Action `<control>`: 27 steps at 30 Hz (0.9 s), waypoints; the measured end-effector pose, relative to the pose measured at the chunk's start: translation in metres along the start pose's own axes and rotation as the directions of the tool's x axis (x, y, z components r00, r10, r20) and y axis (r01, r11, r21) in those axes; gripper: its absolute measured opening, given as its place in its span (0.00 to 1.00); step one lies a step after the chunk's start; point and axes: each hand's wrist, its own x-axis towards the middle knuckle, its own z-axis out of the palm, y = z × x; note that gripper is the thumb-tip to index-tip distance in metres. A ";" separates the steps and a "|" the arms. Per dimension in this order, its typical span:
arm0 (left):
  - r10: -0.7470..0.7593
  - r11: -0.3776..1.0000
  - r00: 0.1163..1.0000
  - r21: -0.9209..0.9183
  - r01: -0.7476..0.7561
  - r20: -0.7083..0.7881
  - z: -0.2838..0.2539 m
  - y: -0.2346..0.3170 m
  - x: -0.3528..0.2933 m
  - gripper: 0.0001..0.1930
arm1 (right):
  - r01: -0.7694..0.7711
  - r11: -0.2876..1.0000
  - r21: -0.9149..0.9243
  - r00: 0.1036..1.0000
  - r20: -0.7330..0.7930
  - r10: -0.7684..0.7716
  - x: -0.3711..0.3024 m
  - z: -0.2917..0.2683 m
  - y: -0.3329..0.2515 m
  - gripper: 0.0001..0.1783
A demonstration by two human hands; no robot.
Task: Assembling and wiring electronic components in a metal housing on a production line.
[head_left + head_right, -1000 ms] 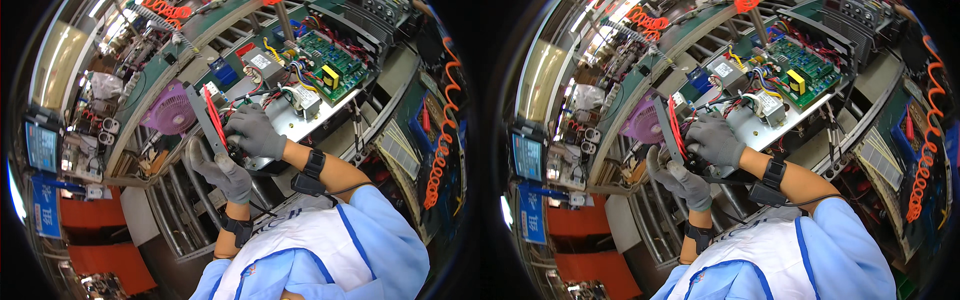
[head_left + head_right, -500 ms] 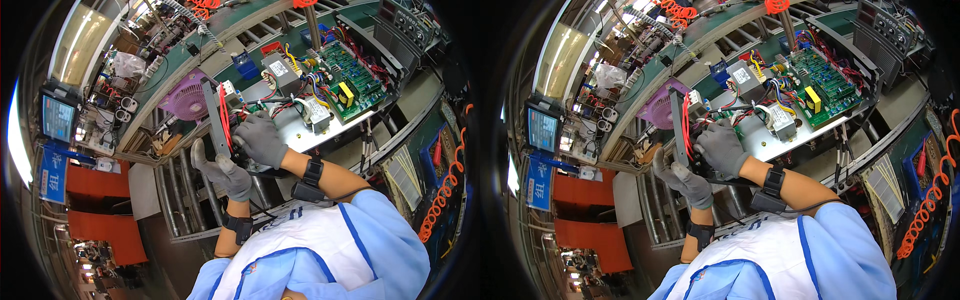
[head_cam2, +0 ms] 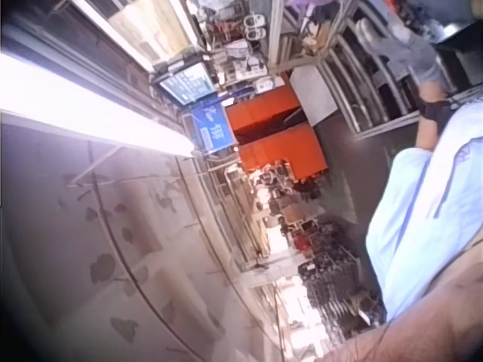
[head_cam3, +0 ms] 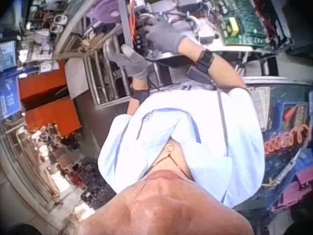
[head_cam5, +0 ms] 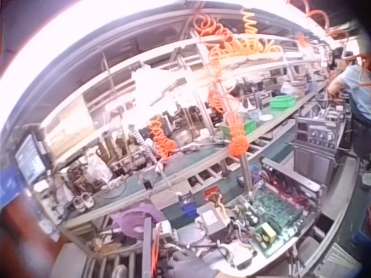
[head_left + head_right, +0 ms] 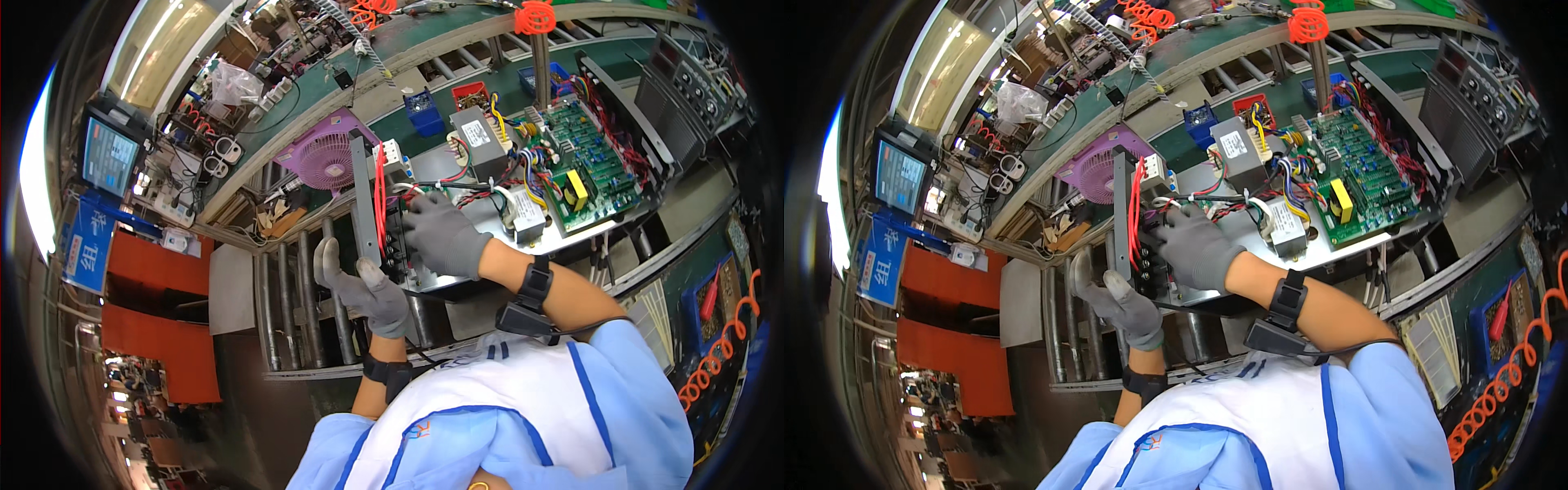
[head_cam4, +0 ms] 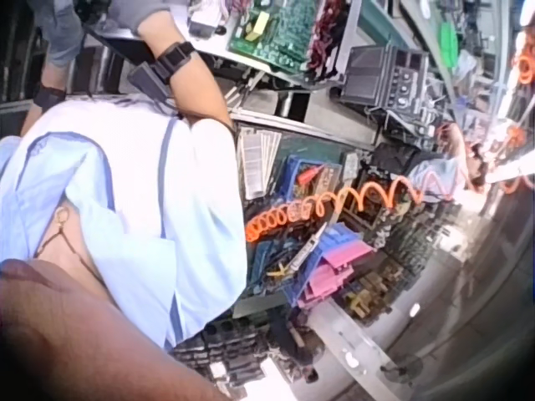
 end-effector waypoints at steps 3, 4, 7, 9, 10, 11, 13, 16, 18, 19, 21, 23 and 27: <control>0.083 0.984 0.994 0.152 -0.092 0.067 -0.011 0.002 0.010 0.26 | 0.093 0.996 -0.003 0.967 0.237 -0.090 0.010 -0.050 0.003 0.12; 0.059 0.988 0.998 0.143 -0.061 0.018 -0.016 0.003 0.011 0.28 | 0.153 0.987 0.055 0.963 0.217 -0.161 0.020 -0.066 0.008 0.11; 0.060 0.942 0.985 0.317 -0.109 0.159 -0.033 0.017 0.018 0.35 | 0.191 0.939 0.287 0.952 0.178 -0.248 0.059 -0.127 0.059 0.09; 0.047 0.901 0.940 0.392 -0.185 0.338 -0.023 0.026 0.027 0.29 | 0.060 0.976 0.211 0.968 0.224 -0.108 0.085 -0.141 0.129 0.12; 0.043 0.890 0.937 0.413 -0.193 0.347 -0.021 0.022 0.030 0.27 | -0.078 0.997 0.014 0.961 0.267 0.071 0.098 -0.153 0.156 0.14; 0.013 0.882 0.945 0.442 -0.165 0.326 -0.023 0.016 0.024 0.27 | -0.148 0.969 -0.197 0.962 0.200 0.187 0.113 -0.141 0.191 0.17; 0.112 0.826 0.946 0.501 -0.259 0.304 -0.021 0.024 0.035 0.22 | -0.244 0.906 -0.345 0.957 0.064 0.283 0.135 -0.129 0.272 0.20; 0.028 0.840 0.936 0.499 -0.212 0.351 -0.040 0.028 0.031 0.22 | -0.277 0.728 -0.627 0.961 -0.180 0.211 0.174 -0.088 0.385 0.12; -0.035 0.849 0.918 0.496 -0.181 0.395 -0.037 0.032 0.037 0.21 | -0.427 0.749 -0.506 0.900 -0.156 0.408 0.189 -0.080 0.452 0.15; -0.069 0.836 0.916 0.524 -0.163 0.395 -0.035 0.035 0.038 0.21 | -0.439 0.735 -0.517 0.852 0.021 0.524 0.200 -0.088 0.442 0.22; -0.050 0.882 0.903 0.442 -0.160 0.426 -0.029 0.028 0.040 0.22 | -0.314 0.934 -0.170 0.947 -0.123 0.296 0.121 -0.082 0.612 0.28; -0.095 0.875 0.911 0.470 -0.116 0.402 -0.029 0.029 0.034 0.23 | -0.520 0.618 -0.589 0.777 -0.026 0.629 0.136 -0.103 0.542 0.34; -0.109 0.856 0.943 0.512 -0.071 0.314 -0.024 0.050 0.028 0.21 | -0.720 0.435 -0.540 0.544 -0.052 0.837 0.151 -0.106 0.482 0.34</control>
